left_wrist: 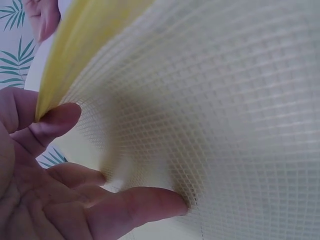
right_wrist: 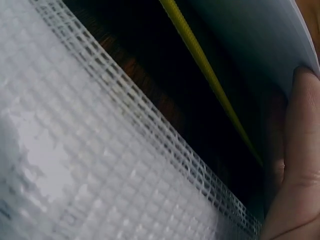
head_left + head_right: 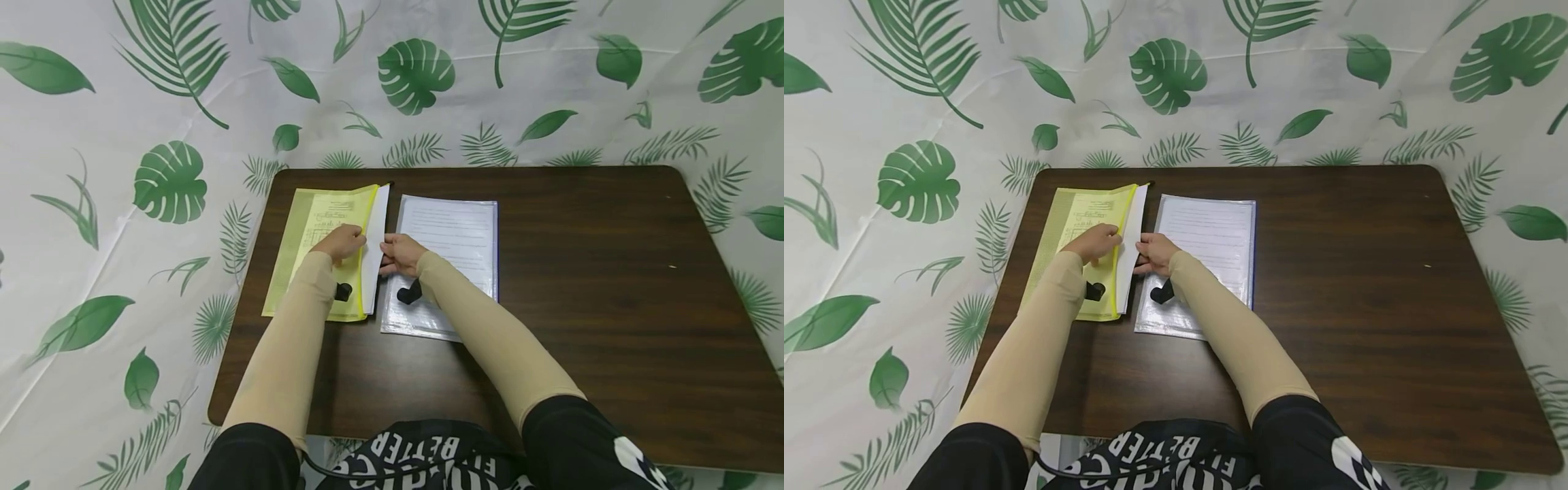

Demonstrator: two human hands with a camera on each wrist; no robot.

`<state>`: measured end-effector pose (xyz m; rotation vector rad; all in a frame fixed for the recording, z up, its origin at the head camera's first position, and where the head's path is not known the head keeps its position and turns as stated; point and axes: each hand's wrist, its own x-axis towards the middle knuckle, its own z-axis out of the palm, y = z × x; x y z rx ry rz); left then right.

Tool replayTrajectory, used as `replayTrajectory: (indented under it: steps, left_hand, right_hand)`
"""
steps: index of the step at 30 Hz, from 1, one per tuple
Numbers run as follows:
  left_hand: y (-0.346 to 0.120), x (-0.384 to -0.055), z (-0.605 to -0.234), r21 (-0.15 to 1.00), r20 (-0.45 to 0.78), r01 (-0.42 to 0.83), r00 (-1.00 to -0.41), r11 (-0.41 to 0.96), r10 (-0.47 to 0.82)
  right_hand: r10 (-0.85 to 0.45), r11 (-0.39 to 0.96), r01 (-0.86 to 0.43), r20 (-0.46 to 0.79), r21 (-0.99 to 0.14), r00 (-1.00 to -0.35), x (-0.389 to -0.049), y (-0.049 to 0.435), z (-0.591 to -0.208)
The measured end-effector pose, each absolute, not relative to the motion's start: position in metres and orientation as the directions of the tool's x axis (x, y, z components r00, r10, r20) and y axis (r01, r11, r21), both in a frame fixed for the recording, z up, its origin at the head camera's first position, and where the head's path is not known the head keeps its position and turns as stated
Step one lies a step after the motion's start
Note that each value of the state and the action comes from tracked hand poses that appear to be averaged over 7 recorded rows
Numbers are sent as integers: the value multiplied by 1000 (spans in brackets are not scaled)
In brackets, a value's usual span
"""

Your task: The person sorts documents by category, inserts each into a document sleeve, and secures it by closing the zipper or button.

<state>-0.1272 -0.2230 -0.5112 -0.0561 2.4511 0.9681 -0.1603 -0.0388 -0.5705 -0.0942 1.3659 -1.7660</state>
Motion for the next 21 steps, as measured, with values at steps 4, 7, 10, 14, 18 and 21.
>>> replayTrajectory:
  steps: [4,7,10,14,18,21]
  left_hand:
    - [-223,-127,-512,630,-456,-211,-880,747,136]
    - [-223,-127,-514,638,-445,-208,-886,742,134]
    - [-223,-127,-516,648,-437,-205,-889,734,138]
    - [-223,-127,-517,653,-422,-194,-896,732,140]
    - [-223,-126,-518,653,-411,-192,-902,733,130]
    - [-223,-126,-519,655,-407,-197,-905,730,121]
  right_hand:
    - [-662,-7,581,-431,-814,-613,-163,-43,-575]
    - [-653,3,588,-447,-809,-611,-164,-45,-576]
    - [-642,31,577,-459,-816,-614,-162,-47,-573]
    - [-635,63,557,-464,-828,-617,-158,-50,-567]
    - [-634,75,560,-473,-825,-612,-156,-55,-564]
    - [-630,89,565,-485,-820,-606,-156,-56,-562]
